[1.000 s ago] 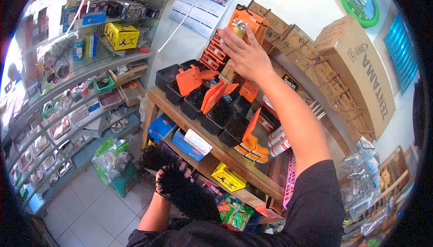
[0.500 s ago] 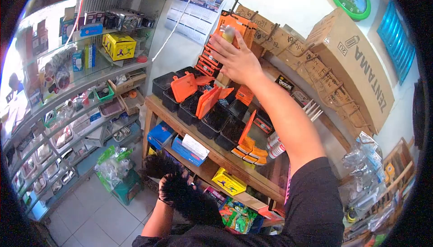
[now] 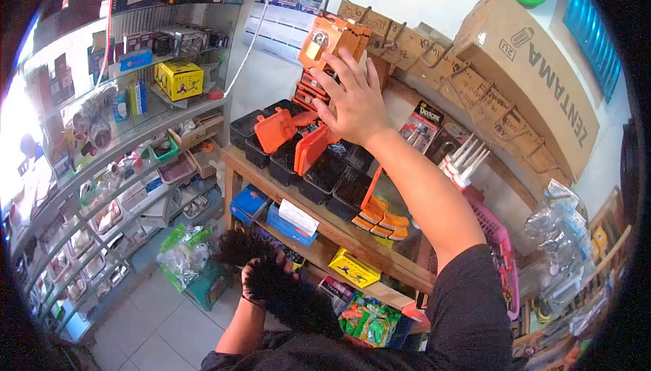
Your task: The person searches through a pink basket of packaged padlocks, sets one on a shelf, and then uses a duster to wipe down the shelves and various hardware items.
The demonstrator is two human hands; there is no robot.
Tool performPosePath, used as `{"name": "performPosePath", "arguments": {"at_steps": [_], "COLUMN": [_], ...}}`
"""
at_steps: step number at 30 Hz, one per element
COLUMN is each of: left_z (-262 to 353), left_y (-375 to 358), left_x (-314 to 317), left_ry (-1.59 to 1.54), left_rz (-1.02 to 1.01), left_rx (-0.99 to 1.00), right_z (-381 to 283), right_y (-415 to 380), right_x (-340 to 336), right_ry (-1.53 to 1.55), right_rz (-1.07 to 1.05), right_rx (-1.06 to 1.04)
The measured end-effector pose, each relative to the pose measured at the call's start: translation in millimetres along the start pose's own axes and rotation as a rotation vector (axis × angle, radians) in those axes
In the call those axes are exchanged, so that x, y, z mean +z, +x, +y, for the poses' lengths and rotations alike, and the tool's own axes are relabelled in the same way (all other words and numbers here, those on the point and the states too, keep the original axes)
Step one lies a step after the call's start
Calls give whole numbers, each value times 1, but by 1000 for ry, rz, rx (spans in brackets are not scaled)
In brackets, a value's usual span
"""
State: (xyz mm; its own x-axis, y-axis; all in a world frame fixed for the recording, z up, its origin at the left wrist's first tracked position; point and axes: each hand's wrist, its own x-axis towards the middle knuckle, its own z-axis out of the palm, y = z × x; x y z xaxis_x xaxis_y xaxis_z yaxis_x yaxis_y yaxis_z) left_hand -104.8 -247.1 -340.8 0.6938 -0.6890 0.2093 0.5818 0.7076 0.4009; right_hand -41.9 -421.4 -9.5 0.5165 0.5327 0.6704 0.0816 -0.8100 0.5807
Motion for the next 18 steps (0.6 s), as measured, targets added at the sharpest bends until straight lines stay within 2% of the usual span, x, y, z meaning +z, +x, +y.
{"name": "performPosePath", "arguments": {"at_steps": [1, 3, 4, 5, 7, 8, 9, 10, 11, 12, 13, 14, 15, 17, 18], "left_z": [0, 20, 24, 28, 34, 36, 37, 39, 42, 46, 46, 44, 41, 37, 37], "left_y": [-3, -3, -2, 0, 5, 12, 21, 26, 23, 18, 17, 21, 26, 34, 39], "left_x": [-2, 30, 30, 31, 32, 28, 20, 15, 18, 27, 34, 37, 41, 48, 53], "left_ry": [6, -427, -366, -369, -205, -205, -267, -326, -323, -300, -280, -285, -251, -223, -329], "left_rz": [7, -84, -174, -158, -301, -283, -413, -546, -537, -433, -329, -322, -310, -284, -300], "left_rx": [-8, -69, -33, -38, 57, 54, 61, 71, 72, 57, 41, 38, 15, -21, -91], "right_z": [-3, -19, -32, -51, -91, -112, -136, -150, -161, -175, -190, -202, -217, -228, -230], "right_y": [-3, -13, -21, -34, -75, -98, -127, -142, -182, -211, -233, -239, -260, -297, -300], "right_x": [-2, -13, -21, -28, -53, -65, -74, -98, -93, -96, -104, -112, -112, -111, -115], "right_ry": [5, 126, 252, 347, 716, 881, 1087, 1090, 1207, 1303, 1334, 1309, 1238, 1259, 1365], "right_rz": [-2, 91, 147, 177, -21, -90, -240, -506, -750, -754, -961, -790, -718, -1090, -951], "right_rx": [11, 92, 132, 196, 329, 387, 558, 678, 715, 692, 817, 744, 742, 973, 1112]}}
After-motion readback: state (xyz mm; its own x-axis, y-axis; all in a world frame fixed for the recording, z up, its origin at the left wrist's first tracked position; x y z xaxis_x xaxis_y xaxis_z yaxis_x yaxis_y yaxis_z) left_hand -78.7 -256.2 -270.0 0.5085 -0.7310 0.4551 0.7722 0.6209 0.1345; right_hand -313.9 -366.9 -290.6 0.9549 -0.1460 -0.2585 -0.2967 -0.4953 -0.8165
